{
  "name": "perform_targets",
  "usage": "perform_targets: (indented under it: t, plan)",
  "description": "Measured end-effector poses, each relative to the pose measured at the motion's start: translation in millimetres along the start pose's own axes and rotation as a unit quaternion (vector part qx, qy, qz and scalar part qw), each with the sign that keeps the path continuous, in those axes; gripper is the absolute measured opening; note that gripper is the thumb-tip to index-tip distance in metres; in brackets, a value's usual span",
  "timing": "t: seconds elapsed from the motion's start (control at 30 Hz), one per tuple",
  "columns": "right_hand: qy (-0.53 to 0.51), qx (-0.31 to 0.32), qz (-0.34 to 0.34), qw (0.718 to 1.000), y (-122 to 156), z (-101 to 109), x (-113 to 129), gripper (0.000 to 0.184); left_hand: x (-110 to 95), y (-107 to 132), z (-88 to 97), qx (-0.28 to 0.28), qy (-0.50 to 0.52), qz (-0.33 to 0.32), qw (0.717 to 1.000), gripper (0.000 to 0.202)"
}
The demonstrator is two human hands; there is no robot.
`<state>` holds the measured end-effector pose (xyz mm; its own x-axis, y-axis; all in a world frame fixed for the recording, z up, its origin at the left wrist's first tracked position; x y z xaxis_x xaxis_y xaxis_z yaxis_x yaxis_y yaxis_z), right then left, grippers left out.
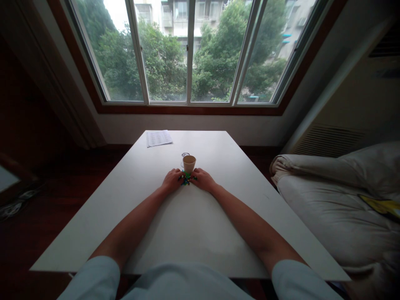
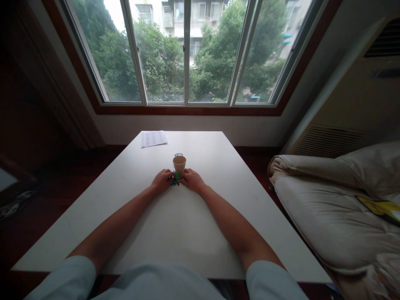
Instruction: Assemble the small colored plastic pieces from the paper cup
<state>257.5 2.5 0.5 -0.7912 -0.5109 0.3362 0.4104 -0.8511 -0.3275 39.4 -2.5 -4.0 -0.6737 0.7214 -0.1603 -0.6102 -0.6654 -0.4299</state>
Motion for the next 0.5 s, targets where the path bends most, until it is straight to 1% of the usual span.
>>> perform_targets:
  t: [0.27,0.5]
  plan:
    - [-0.025,-0.004,-0.026,0.999,-1.1,-4.1,-5.3,0.01,3.3,0.0,-3.6,-0.009,0.006,-0.007,1.0,0.023]
    - [-0.069,-0.017,-0.039,0.997,-1.9,-6.1,-8.3,0.008,3.1,-0.4,-3.1,-0.01,0.01,-0.02,1.0,0.023]
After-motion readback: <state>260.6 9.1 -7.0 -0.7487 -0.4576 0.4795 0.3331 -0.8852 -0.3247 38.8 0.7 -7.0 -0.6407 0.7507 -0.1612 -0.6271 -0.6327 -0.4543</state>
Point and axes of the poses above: each hand's wrist, its own y-axis away from the middle knuckle, its own z-axis out of the back of the hand, x = y × z, the point moved 2 cm from there along -y, towards the middle knuckle, and after that the axes turned 14 degrees about -z, right-handed, at the moved point
